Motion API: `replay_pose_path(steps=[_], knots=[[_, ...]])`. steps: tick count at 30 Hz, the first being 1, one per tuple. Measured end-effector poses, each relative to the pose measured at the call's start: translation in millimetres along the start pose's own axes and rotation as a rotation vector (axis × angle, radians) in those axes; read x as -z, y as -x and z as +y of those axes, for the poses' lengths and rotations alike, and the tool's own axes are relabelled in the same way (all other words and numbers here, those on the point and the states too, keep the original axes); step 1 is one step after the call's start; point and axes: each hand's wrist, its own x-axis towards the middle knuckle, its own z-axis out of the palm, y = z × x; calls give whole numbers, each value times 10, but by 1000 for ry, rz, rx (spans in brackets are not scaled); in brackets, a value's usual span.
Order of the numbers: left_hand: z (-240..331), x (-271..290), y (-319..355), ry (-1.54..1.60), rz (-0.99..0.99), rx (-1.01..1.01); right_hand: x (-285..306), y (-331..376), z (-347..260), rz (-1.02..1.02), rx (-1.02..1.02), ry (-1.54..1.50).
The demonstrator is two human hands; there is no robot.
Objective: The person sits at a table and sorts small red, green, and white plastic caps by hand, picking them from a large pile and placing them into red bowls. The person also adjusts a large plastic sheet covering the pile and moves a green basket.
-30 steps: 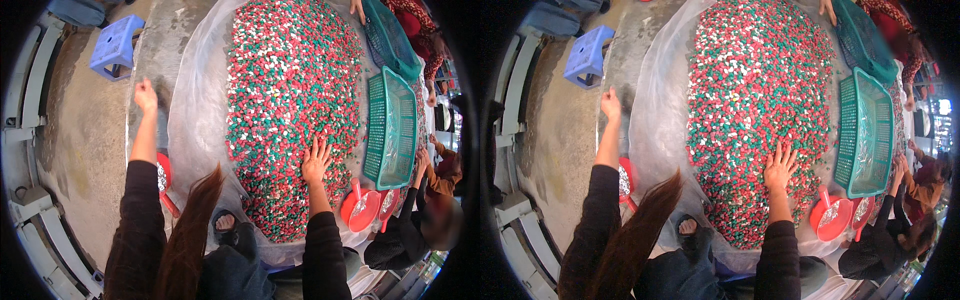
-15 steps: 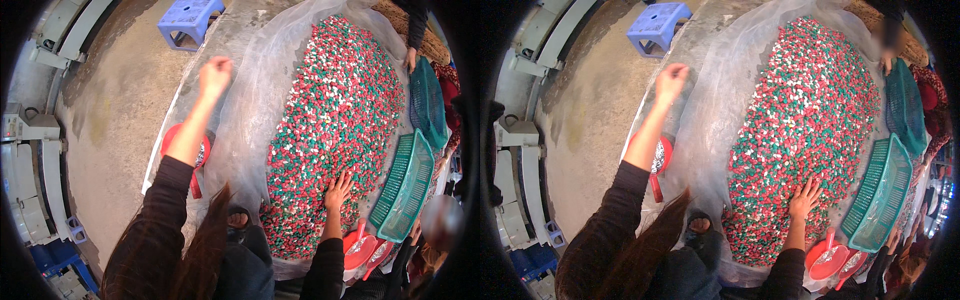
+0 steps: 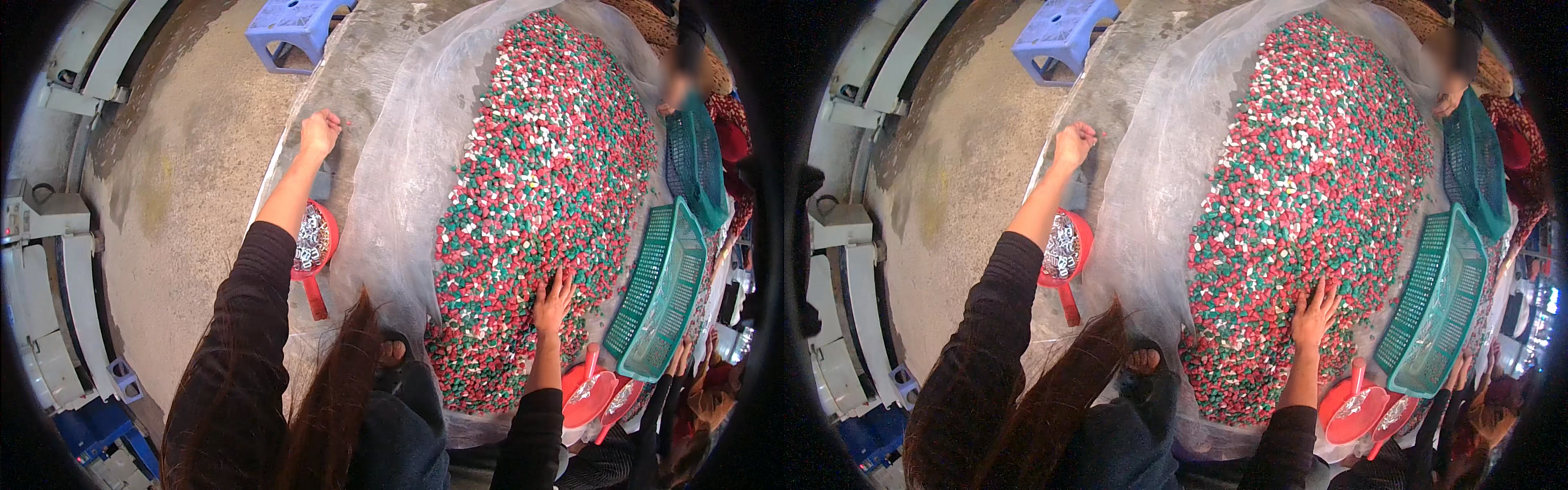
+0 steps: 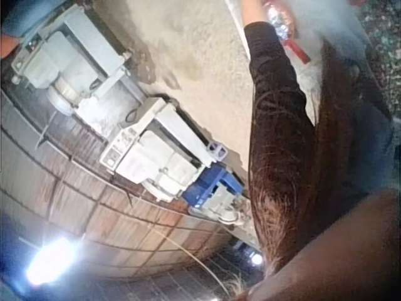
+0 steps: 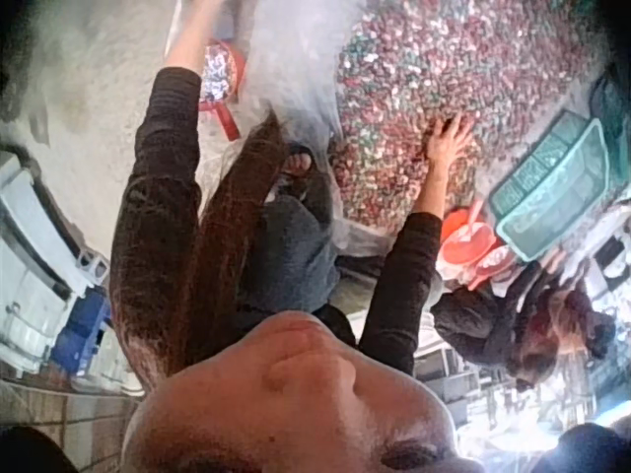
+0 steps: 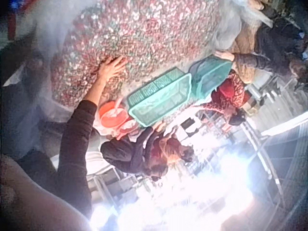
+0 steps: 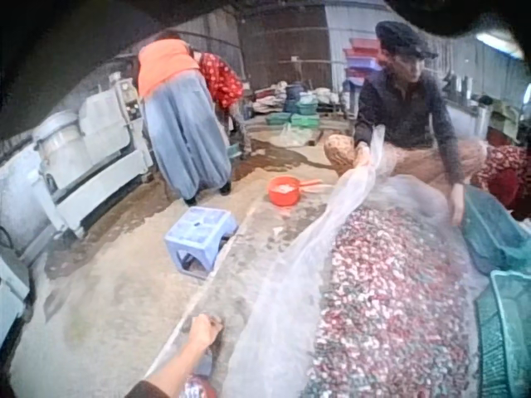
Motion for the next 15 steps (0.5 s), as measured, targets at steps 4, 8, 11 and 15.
replay_pose_path(steps=[4, 8, 11, 15], knots=[[127, -144, -68, -41, 19, -87, 143, 82, -34, -56, -36, -15], [73, -160, -185, -367, -23, -262, 334, 229, -120, 168, 117, 44], [-48, -180, -321, -389, -113, -341, 423, 437, -141, 271, 66, -190], [80, -118, -454, 45, -144, -88, 466, 820, 4, 404, -21, -466]])
